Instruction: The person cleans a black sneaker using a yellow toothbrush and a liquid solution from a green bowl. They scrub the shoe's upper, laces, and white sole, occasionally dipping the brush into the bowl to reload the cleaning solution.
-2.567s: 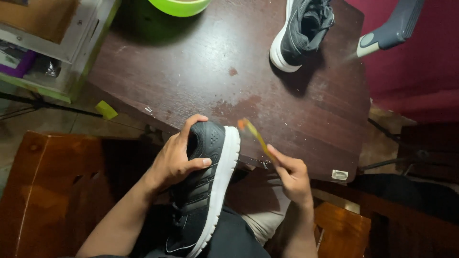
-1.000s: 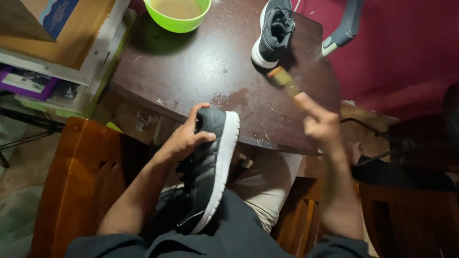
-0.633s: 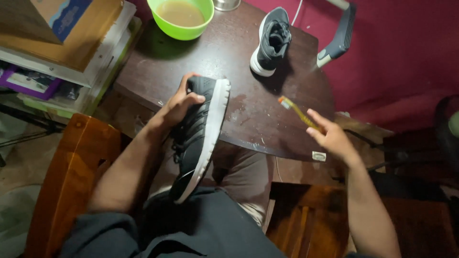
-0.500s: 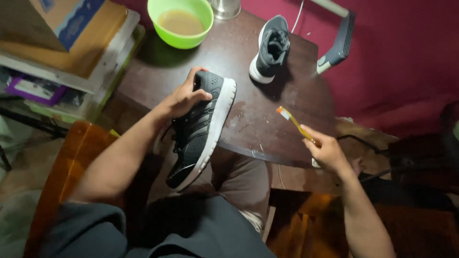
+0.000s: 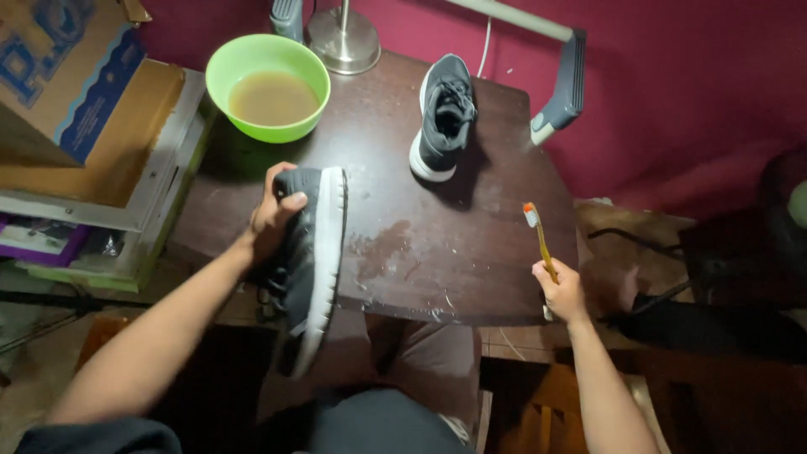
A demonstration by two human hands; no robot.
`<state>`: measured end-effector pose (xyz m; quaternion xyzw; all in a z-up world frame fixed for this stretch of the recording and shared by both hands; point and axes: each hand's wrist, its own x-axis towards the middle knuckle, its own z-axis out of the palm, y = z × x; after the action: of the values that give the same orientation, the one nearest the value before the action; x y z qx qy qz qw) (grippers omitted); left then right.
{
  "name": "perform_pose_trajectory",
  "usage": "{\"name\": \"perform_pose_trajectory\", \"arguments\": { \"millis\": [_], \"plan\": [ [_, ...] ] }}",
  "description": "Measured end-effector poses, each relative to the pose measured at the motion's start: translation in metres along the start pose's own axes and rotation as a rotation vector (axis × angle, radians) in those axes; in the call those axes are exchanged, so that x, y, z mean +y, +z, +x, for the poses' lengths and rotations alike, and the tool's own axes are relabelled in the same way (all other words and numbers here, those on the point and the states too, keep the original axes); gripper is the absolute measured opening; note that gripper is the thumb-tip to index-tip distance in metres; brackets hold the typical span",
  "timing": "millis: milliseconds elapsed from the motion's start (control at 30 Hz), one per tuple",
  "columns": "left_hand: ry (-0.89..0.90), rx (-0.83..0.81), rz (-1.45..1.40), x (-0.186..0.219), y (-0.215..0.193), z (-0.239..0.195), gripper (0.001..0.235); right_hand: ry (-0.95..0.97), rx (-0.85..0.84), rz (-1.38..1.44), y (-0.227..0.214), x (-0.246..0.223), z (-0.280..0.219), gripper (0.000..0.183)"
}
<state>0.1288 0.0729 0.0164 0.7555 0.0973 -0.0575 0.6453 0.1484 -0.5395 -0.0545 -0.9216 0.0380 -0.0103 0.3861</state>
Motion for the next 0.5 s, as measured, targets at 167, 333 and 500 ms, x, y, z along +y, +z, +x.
{"name": "perform_pose_trajectory", "arguments": {
  "millis": [167,333,500],
  "plan": [
    [-0.059,-0.010,0.121,0.007,0.006,-0.010,0.085,-0.064,-0.094,0.070,-0.009,-0.008,0.004,0.011],
    [-0.087,-0.043,0.157,0.008,0.013,-0.015,0.087,-0.093,-0.222,0.197,-0.014,-0.022,-0.001,0.010],
    [-0.082,-0.085,0.186,0.012,0.017,-0.011,0.089,-0.114,-0.282,0.277,-0.018,-0.032,-0.002,0.014]
  ]
}}
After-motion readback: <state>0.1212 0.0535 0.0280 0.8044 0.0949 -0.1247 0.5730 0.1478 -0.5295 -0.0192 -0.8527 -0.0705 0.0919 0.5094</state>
